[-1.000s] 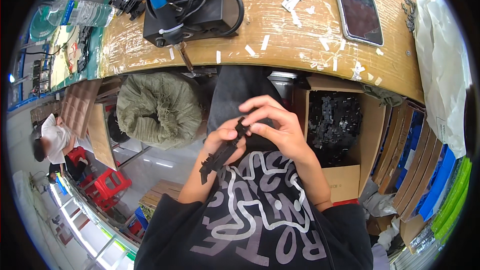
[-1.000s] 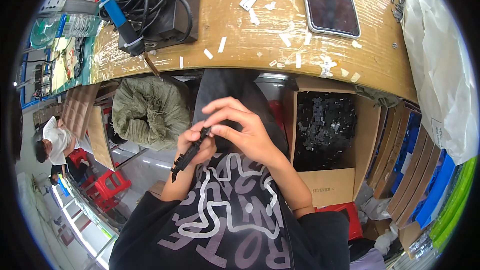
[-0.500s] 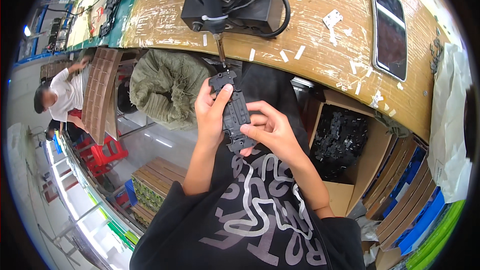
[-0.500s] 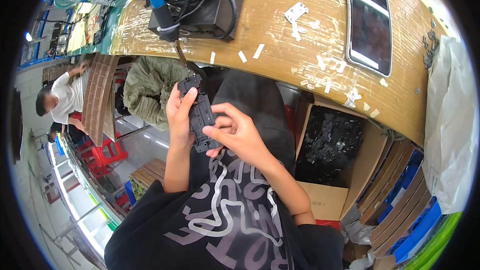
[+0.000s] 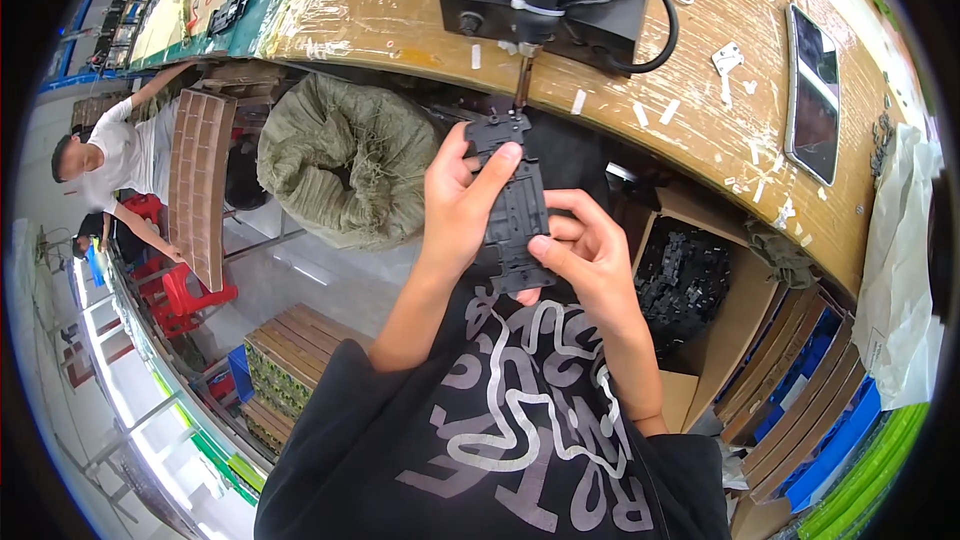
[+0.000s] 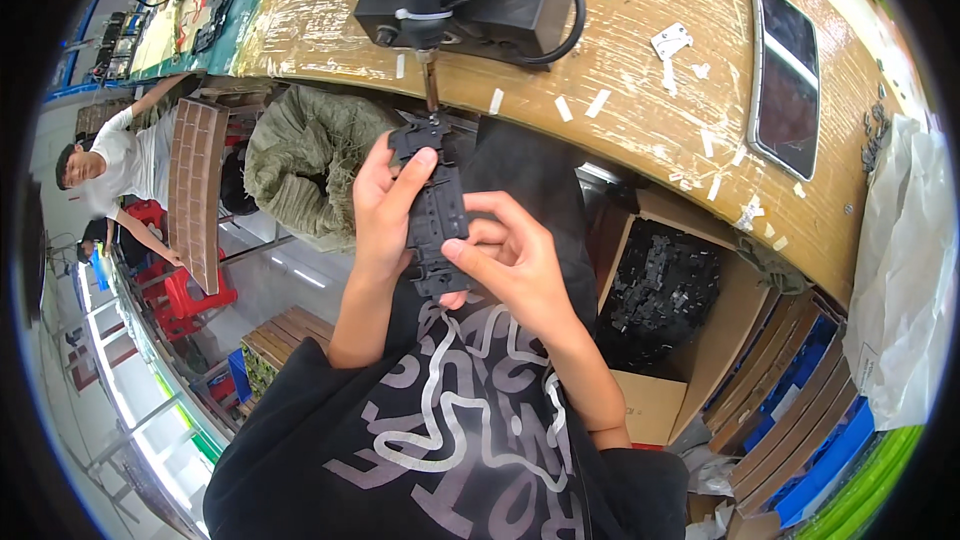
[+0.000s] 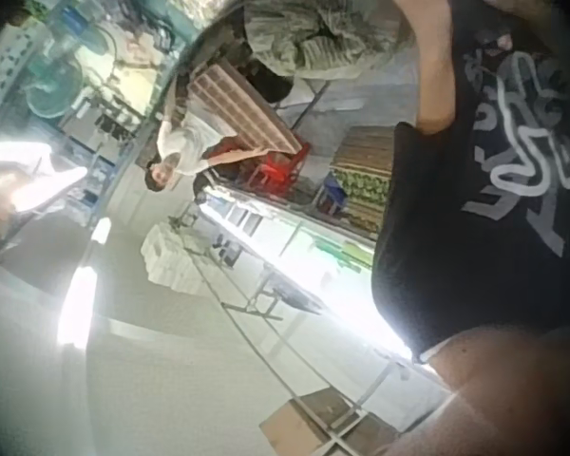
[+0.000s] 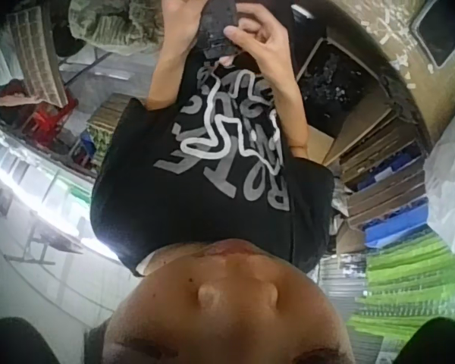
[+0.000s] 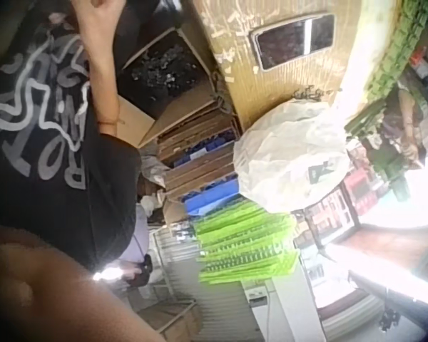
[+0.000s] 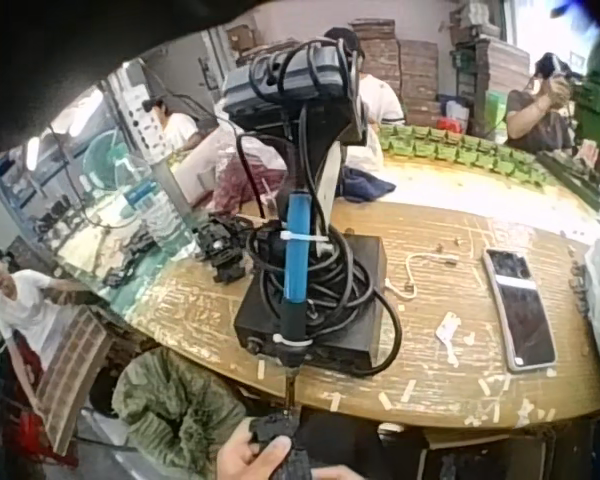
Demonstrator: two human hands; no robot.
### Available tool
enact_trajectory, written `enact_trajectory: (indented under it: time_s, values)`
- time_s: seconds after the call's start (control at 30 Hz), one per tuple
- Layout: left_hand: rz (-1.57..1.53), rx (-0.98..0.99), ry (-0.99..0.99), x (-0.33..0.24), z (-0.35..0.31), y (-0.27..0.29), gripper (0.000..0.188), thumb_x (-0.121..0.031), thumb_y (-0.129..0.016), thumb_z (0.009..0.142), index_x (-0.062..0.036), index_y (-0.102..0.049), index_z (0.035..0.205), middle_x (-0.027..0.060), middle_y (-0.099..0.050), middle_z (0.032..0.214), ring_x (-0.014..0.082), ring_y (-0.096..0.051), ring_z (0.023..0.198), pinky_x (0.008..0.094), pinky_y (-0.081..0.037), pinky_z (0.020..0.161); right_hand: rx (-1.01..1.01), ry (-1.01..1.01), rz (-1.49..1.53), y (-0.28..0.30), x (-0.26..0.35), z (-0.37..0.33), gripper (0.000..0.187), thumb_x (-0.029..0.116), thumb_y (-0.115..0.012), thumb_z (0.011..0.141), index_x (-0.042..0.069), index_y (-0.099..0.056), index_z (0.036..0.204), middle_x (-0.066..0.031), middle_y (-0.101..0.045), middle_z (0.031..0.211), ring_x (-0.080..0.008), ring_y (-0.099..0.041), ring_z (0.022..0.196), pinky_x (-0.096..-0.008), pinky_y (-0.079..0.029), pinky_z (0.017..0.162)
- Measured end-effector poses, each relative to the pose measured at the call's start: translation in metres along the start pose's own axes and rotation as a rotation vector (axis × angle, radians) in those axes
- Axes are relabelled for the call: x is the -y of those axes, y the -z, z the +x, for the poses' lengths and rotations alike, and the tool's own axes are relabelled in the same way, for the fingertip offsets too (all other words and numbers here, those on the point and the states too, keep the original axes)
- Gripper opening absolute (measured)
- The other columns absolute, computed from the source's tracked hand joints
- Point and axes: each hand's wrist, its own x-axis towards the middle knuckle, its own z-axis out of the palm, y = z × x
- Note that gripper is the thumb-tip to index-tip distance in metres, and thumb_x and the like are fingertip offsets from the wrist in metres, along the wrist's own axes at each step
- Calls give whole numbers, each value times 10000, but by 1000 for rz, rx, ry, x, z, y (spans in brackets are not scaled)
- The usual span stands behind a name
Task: The person assembles small black plastic electronic components at a workbench. They repeatedly pick up parts from a large sack, insert small metal pins into the plastic housings, and place the finished units onto the table. The process involves handling multiple identical components one by one.
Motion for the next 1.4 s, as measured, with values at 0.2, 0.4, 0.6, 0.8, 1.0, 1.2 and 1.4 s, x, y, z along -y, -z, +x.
enact_trajectory:
  time_s: [0.2, 0.4, 0.6, 0.8, 1.0, 1.2, 1.4]
  values:
    - [-23, 69, 20, -1, 3, 3, 165, -93, -559, 806, -28, -476, 933, 34, -567, 713, 45, -530, 578, 177, -429, 487, -78, 54, -26, -6, -8, -4, 311, -10, -524, 786, -46, -405, 1072, -147, -582, 857, -165, -600, 681, -271, -538, 498]
    - [-66, 98, -10, 2, 5, 6, 161, -98, -560, 807, -25, -468, 918, 35, -565, 691, 48, -528, 555, 175, -420, 455, -105, 96, -71, -13, -8, -4, 312, 6, -523, 795, -55, -399, 1074, -148, -586, 829, -177, -603, 623, -266, -528, 480]
    - [-69, 170, -32, 0, 4, 8, 221, -90, -582, 783, -17, -461, 952, 35, -552, 767, 51, -528, 632, 170, -429, 519, -135, 118, -99, -20, -4, -5, 294, 11, -519, 795, -71, -411, 1056, -163, -588, 824, -173, -600, 609, -261, -522, 460]
    - [-10, 230, -116, 2, 5, 12, 294, -48, -593, 751, -9, -445, 1002, 39, -537, 816, 65, -526, 704, 189, -443, 587, -142, 113, -110, -18, -7, -3, 293, 14, -517, 795, -71, -413, 1055, -170, -590, 822, -176, -598, 600, -258, -513, 446]
    - [7, 230, -109, 12, 13, 17, 304, -23, -583, 747, -8, -443, 1016, 32, -530, 820, 64, -520, 710, 191, -442, 594, -170, 103, -145, -15, -13, 3, 284, 18, -514, 798, -67, -420, 1052, -164, -590, 811, -173, -593, 588, -257, -506, 448]
    - [23, 221, -137, 8, 14, 16, 295, -20, -578, 749, -12, -445, 1012, 30, -530, 820, 62, -519, 708, 188, -442, 590, -182, 132, -144, -18, -12, 4, 293, 19, -512, 799, -71, -417, 1061, -160, -589, 808, -170, -588, 580, -252, -498, 440]
    - [-27, 196, -85, 2, 12, 11, 286, -21, -588, 728, 1, -438, 970, 35, -532, 805, 66, -513, 706, 202, -442, 598, -181, 141, -156, -21, -7, 2, 298, 13, -507, 797, -78, -411, 1064, -157, -591, 797, -165, -584, 557, -246, -490, 432]
